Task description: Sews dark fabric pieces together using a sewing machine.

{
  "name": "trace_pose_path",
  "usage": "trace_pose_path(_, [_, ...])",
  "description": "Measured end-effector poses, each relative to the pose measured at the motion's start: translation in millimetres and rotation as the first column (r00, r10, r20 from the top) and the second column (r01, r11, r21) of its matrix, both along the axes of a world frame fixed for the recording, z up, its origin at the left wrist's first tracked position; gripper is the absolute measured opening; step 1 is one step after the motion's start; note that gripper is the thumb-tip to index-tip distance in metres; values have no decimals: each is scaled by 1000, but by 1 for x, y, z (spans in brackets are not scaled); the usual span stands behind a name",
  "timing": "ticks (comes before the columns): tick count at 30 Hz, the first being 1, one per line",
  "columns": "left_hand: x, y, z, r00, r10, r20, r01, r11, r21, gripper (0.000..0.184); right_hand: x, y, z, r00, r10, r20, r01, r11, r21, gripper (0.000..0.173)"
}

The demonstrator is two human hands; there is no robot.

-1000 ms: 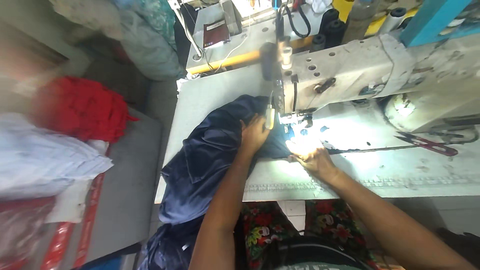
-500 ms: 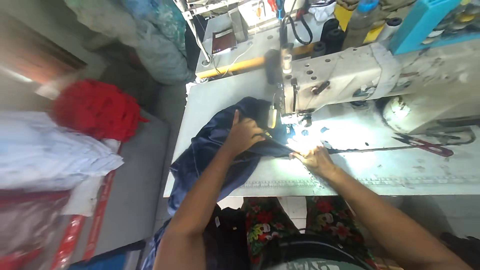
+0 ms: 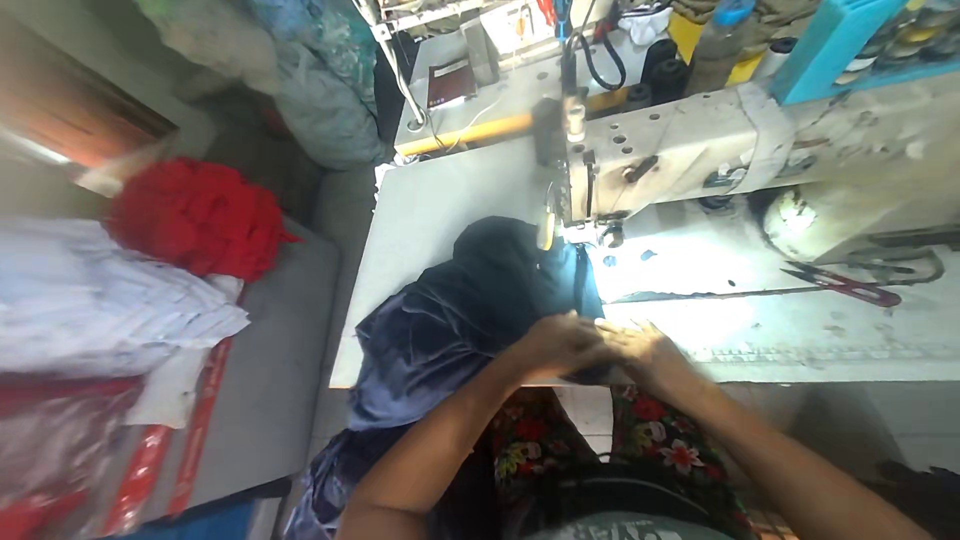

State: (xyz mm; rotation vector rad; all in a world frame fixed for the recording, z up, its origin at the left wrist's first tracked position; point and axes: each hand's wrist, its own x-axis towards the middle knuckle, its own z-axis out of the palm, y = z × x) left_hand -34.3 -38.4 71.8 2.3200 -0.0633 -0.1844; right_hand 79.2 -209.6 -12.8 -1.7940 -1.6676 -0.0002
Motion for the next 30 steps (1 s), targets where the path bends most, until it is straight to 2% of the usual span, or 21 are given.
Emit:
trace_pose_path(2, [11, 9, -27, 966, 199, 162, -225, 960, 165, 33, -3, -2, 0, 999, -32, 18, 32, 999, -9, 24])
trace_pose_path(3, [15, 14, -38, 948, 272, 162, -304, 925, 226, 34, -3, -1, 0, 999, -38, 28, 39, 999, -4, 24])
trace_pose_path(6, [13, 21, -60, 895, 368, 250, -436, 838, 328, 22, -2, 1, 2, 996, -52, 67, 51, 999, 5, 23])
trace_pose_path(11, [0, 26, -64, 903, 355, 242, -412, 876, 250, 16, -8, 2, 2, 992, -81, 98, 82, 997, -2, 25])
trace_pose_path(17, [1, 29, -65, 906, 351, 235, -401, 890, 218, 18, -14, 3, 0, 983, -135, 121, 135, 991, 9, 25])
trace_pose_path(30, [20, 51, -63, 901, 389, 191, -427, 875, 229, 20, 6, 28, -4, 983, -134, 123, 132, 991, 28, 23])
